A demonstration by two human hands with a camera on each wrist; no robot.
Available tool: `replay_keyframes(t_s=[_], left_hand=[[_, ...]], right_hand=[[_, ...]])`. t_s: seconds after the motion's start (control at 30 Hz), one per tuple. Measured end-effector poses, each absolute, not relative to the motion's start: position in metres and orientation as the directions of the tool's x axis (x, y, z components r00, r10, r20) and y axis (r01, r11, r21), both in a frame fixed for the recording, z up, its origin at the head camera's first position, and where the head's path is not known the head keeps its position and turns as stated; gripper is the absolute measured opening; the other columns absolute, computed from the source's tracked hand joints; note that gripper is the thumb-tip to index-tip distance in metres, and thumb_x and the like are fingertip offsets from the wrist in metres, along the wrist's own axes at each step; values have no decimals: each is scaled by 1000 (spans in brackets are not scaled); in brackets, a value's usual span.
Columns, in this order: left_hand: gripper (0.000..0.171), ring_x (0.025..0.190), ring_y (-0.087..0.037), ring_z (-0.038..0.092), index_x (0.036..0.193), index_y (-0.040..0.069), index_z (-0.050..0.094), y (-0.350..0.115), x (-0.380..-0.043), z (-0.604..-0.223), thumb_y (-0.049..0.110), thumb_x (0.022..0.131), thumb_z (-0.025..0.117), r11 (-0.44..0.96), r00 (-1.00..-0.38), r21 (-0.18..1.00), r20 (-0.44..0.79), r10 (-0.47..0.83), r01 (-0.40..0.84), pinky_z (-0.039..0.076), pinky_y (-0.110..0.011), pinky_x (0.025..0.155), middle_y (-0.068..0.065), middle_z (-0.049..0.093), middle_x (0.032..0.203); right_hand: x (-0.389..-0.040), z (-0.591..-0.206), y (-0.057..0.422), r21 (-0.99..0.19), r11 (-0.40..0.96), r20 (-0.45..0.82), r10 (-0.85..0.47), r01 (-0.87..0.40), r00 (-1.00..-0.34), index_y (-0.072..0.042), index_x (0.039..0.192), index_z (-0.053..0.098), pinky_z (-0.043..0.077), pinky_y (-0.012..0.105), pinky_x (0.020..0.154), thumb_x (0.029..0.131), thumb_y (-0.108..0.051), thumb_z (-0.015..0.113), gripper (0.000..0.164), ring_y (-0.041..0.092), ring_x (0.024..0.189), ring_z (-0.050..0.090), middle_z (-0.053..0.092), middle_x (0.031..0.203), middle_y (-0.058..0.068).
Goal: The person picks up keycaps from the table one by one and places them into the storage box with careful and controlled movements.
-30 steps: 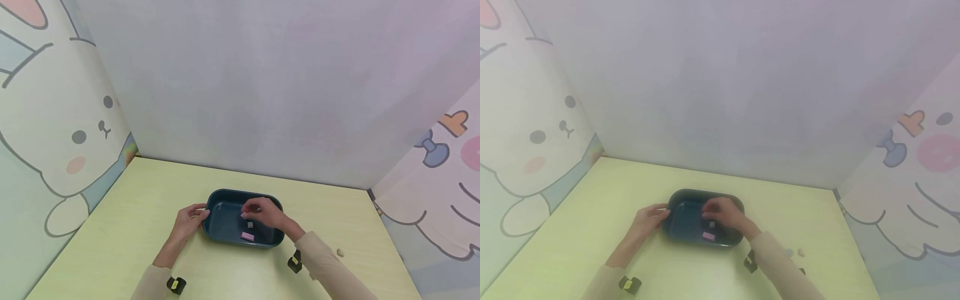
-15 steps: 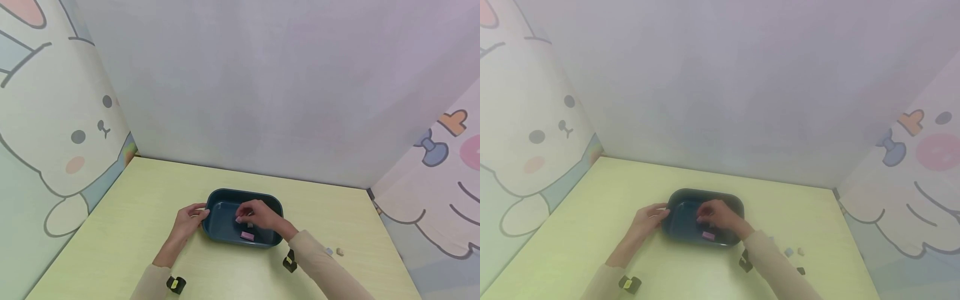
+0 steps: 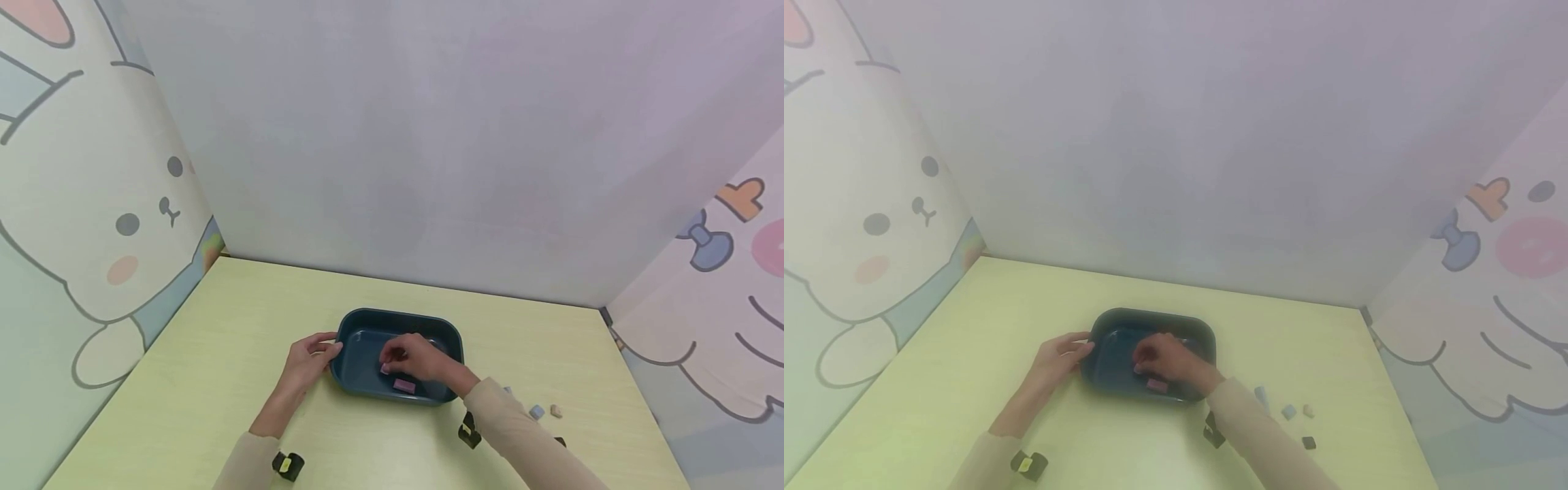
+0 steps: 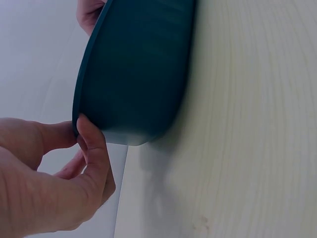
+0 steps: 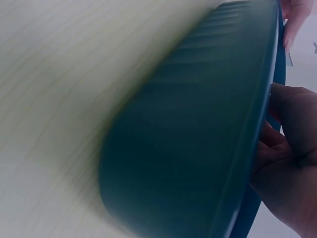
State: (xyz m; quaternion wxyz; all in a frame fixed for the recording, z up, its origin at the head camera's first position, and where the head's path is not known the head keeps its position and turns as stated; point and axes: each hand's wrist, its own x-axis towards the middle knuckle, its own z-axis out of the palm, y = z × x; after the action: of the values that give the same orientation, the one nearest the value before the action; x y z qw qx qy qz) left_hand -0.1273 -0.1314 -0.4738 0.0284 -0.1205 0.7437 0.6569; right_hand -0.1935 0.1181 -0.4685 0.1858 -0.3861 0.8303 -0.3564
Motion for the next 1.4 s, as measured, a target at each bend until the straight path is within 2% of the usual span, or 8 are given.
replay_keyframes(t_s=[0.17, 0.37, 0.6, 0.93, 1.4], left_hand=[[37, 77, -22, 64, 129, -6, 65, -131, -128, -475, 14, 98, 71, 107, -970, 971, -200, -140, -216, 53, -28, 64, -15, 70, 101], [37, 76, -22, 64, 129, -5, 65, -131, -128, -476, 15, 99, 71, 114, -967, 968, -205, -148, -223, 52, -27, 64, -18, 70, 102], [37, 74, -20, 63, 129, -6, 65, -131, -129, -478, 15, 98, 71, 120, -966, 967, -205, -157, -225, 52, -26, 62, -19, 70, 102], [32, 77, -22, 64, 127, -3, 68, -131, -129, -478, 12, 98, 71, 134, -962, 963, -212, -170, -235, 53, -28, 65, -19, 70, 102], [33, 83, -24, 64, 128, -2, 67, -132, -129, -480, 13, 99, 70, 161, -962, 957, -216, -166, -243, 53, -28, 68, -17, 71, 104]], right_hand=[[-192, -471, 116, -714, 469, -42, -770, -520, -636, -4, 99, 74, 53, 21, 73, 95, -4, 73, 4, 1, 77, 61, 71, 91, 0], [-191, -476, 113, -686, 506, -79, -766, -523, -638, -9, 97, 74, 52, 22, 74, 95, -4, 73, 5, 1, 76, 60, 70, 90, -4], [-189, -474, 111, -683, 510, -90, -770, -524, -632, -3, 99, 74, 53, 23, 76, 96, -5, 71, 4, 1, 77, 61, 71, 91, -1], [-190, -478, 109, -685, 512, -98, -769, -518, -631, -4, 99, 74, 53, 22, 75, 97, -6, 71, 4, 0, 76, 62, 71, 91, -2], [-189, -474, 110, -702, 515, -104, -757, -492, -645, -6, 99, 75, 53, 23, 77, 97, -7, 72, 4, 1, 80, 62, 71, 91, -3]])
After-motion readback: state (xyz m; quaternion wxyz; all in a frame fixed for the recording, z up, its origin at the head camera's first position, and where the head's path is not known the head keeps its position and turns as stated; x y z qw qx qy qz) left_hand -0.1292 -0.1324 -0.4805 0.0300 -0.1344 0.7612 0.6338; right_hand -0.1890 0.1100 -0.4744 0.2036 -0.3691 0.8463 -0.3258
